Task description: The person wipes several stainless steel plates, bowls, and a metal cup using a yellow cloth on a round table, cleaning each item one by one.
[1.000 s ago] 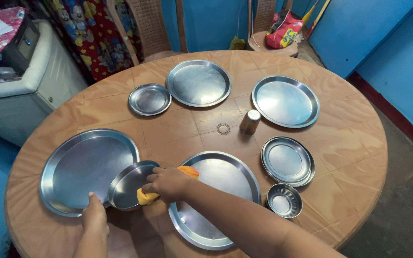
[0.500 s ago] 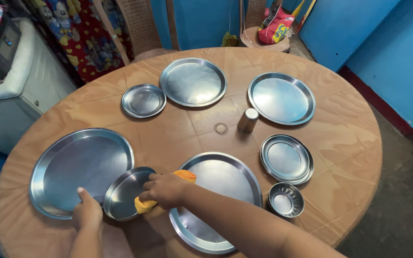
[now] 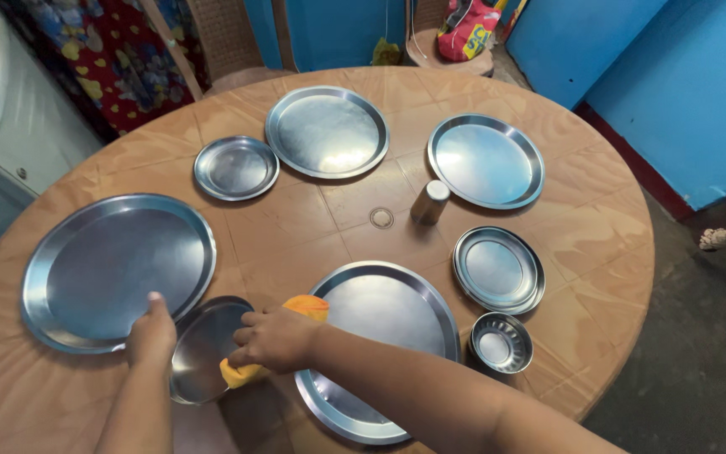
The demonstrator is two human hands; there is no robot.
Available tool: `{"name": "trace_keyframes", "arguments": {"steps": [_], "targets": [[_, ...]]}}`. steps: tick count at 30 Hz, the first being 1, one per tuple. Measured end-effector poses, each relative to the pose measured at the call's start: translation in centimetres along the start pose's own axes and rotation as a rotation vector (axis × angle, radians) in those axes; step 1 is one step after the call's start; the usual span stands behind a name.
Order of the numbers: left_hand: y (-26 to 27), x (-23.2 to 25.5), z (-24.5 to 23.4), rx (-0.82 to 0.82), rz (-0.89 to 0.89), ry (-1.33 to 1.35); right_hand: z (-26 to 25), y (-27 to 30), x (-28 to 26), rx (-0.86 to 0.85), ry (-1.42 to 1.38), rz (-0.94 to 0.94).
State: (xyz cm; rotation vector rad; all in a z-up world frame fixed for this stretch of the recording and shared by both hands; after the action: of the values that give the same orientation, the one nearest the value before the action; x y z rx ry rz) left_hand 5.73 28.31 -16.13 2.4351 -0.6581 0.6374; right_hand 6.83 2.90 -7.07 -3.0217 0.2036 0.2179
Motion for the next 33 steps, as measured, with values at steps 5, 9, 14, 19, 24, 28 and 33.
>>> {"name": "trace_keyframes", "arguments": {"steps": [5,9,14,19,24,28,33], "targets": [[2.9,0.4,-1.1,-0.034,0.085,-0.038,1.2,-1.4,-0.5,0.066,0.037,-0.015],[5.3,0.4,-2.5,0.148,0.346,-0.215,2.7,-2.2,-1.8,0.056,0.039,-0.061],[6.1,-1.3,-1.8,0.246,0.419,-0.223,5.1,-2.9,-3.0,0.129,0.101,-0.087],[7.4,-1.9,-0.7,0.221,0.353,-0.273,7.1,-3.3,-3.5,0.076,0.133,-0.084],[9.3,-1.9,0.0,0.255,0.457,-0.344,7.3,-3.1,-3.0,0.021,0.118,-0.037],[10.2,-1.9,0.3,0.245,0.438,-0.312,7.7,-3.3,-2.9,-0.048,0.126,0.012],[10.6,-1.0,0.7,0.207,0.455,-0.357,6.2,-2.6,-1.5,0.008,-0.137,-0.025]]}}
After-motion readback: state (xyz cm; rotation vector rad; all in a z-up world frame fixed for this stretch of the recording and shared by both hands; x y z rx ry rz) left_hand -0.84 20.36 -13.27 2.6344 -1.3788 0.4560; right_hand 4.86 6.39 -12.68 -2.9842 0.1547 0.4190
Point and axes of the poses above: each hand's wrist, its own y-axis away from the middle knuckle, its own z-axis out of the palm, x = y × z, the point moved 3 cm from there along -y, towards the middle knuckle, and after that the axes turned 1 degree about x, right-handed, at the moved point
